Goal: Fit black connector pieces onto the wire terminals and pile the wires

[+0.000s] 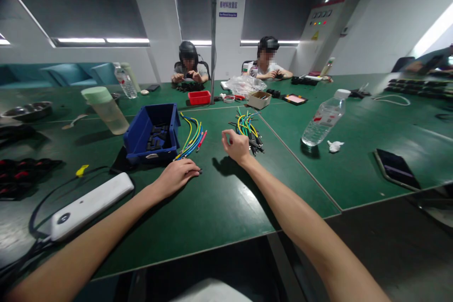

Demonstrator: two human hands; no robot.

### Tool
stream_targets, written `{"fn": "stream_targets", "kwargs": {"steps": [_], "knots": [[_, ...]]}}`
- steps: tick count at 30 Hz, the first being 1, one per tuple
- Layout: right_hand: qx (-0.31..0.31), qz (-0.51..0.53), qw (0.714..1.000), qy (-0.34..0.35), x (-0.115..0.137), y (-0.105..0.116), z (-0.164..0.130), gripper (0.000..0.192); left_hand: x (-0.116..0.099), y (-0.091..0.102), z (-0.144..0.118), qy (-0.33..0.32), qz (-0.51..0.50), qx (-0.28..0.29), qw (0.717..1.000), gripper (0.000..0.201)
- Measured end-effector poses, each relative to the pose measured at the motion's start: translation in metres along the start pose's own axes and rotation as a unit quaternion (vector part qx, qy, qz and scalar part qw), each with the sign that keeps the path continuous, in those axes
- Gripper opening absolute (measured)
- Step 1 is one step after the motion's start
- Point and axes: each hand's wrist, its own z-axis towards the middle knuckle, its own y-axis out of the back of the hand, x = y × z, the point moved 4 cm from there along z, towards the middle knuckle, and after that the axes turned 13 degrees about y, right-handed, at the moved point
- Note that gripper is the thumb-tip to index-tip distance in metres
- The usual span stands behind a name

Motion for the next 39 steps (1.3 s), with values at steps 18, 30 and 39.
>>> {"fn": "stream_targets", "kwargs": {"steps": [18,30,39], "knots": [[0.150,-0.024,0.988,0.031,0.057,-0.029,0.066,0.025,-0.017,-0.004,-0.004,0.010,0.030,0.003,1.000,0.017],[0.284,-0.008,0.957,-0.056,0.079,-0.096,0.117,0.044,-0.012,-0.002,-0.003,0.007,0.027,0.018,0.999,0.017],[0.271,-0.007,0.961,-0.054,0.068,-0.114,0.105,0.048,-0.012,-0.006,-0.001,0.008,0.021,0.028,0.999,0.017]]}}
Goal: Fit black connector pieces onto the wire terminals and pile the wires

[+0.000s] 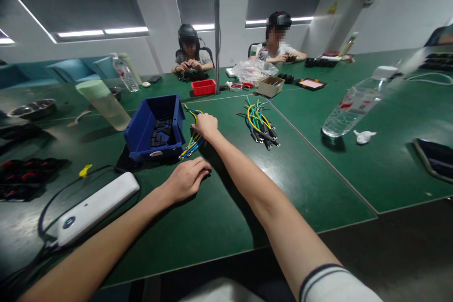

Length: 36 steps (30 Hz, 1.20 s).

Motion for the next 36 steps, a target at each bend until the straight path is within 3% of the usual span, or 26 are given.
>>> {"fn": "stream_targets", "kwargs": {"steps": [7,26,36], "knots": [[-0.004,-0.008,1.000,0.024,0.006,-0.001,-0.002,0.029,0.000,-0.001,0.001,0.005,-0.013,0.010,1.000,0.017],[0.000,0.088,0.994,-0.066,-0.005,0.000,0.004,0.045,0.001,0.000,0.000,0.010,-0.020,0.012,1.000,0.013],[-0.032,0.203,0.978,-0.041,-0.010,0.003,0.021,0.038,0.002,0.001,0.000,0.013,-0.021,0.014,1.000,0.013]]}}
